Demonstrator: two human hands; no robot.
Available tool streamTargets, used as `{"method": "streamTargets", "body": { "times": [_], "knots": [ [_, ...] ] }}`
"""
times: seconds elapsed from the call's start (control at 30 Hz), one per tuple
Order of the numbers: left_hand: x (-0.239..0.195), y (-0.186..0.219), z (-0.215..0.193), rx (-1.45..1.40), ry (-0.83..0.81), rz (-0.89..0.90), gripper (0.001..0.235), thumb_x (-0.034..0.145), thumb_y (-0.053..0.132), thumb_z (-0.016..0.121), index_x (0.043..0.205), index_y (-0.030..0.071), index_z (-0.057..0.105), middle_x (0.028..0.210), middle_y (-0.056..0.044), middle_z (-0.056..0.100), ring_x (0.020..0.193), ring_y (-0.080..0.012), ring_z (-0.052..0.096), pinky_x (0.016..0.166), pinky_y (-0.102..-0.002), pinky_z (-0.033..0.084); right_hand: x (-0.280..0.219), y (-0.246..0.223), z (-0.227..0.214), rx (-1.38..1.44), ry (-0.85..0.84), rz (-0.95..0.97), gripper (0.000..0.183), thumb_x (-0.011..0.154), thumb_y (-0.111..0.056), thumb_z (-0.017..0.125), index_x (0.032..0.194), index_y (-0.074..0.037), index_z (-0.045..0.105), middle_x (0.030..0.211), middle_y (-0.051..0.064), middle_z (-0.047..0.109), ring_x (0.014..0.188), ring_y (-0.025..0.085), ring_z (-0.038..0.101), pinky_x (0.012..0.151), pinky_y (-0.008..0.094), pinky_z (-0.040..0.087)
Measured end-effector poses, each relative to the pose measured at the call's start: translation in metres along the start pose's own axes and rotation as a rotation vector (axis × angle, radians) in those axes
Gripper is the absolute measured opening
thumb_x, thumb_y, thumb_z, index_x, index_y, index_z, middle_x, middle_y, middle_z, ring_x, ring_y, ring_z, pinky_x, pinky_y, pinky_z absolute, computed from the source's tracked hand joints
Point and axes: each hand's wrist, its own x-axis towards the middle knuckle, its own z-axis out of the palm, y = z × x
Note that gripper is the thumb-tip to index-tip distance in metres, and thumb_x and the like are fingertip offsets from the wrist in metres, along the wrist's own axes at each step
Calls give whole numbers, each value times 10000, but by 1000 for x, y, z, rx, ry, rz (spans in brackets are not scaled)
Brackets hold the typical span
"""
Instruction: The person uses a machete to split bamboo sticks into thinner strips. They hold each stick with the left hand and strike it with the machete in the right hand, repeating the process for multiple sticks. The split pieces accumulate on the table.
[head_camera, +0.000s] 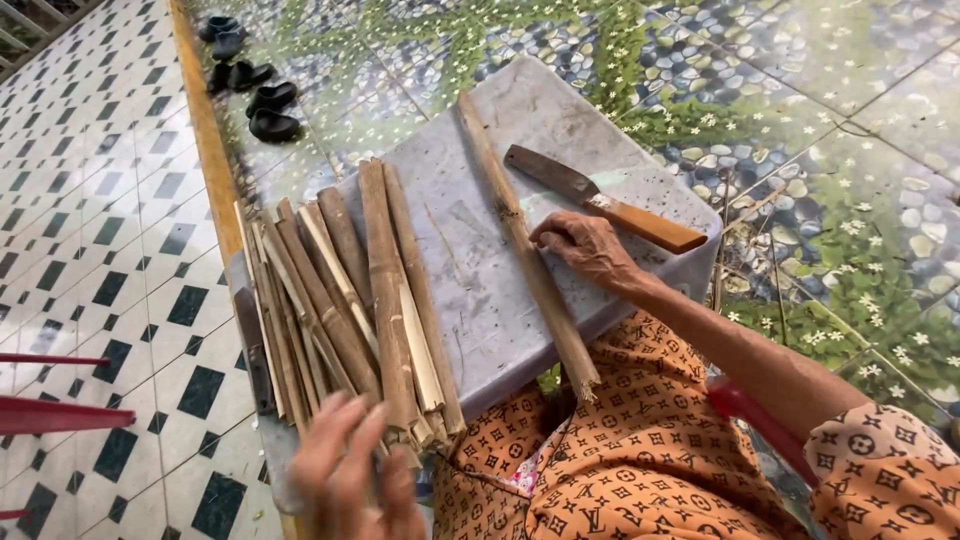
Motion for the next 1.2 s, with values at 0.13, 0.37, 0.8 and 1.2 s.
{"method": "streamTargets", "body": {
  "times": [0.13, 0.37, 0.8, 1.2],
  "knots": [
    [-43, -33, 87, -143, -169, 14, 343, 961, 234, 659, 1288, 131, 658, 1315, -87, 660, 1244, -274, 627, 1059, -416, 573, 1, -5, 1, 31, 30, 10, 173, 1015, -166, 604, 1029, -104, 764, 1039, 82, 779, 849, 190, 747, 700, 277, 606],
    [-96, -92, 150, 286, -283, 154, 531, 779, 393, 793, 1280, 269, 672, 1474, -33, 591, 1408, -303, 508, 1220, -621, 317, 4, 13, 7, 11, 34, -70, 196, 1011, -172, 573, 1030, -95, 751, 1022, 74, 776, 860, 217, 732, 734, 323, 579],
    [-108, -103, 155, 542, -343, 125, 638, 731, 356, 788, 1354, 306, 665, 1495, 39, 593, 1446, -205, 503, 1300, -515, 291, 4, 18, 12, 56, 43, -75, 190, 1024, -198, 554, 1030, -123, 729, 1016, 61, 770, 870, 199, 731, 736, 306, 576],
    [-129, -172, 147, 407, -444, -63, 502, 1006, 396, 446, 1500, 390, 533, 1583, 111, 482, 1575, -177, 367, 1322, -494, 161, 3, 14, 8, 85, 29, -40, 202, 1020, -206, 547, 1025, -155, 743, 1032, 39, 762, 902, 202, 725, 760, 325, 563]
  ]
}}
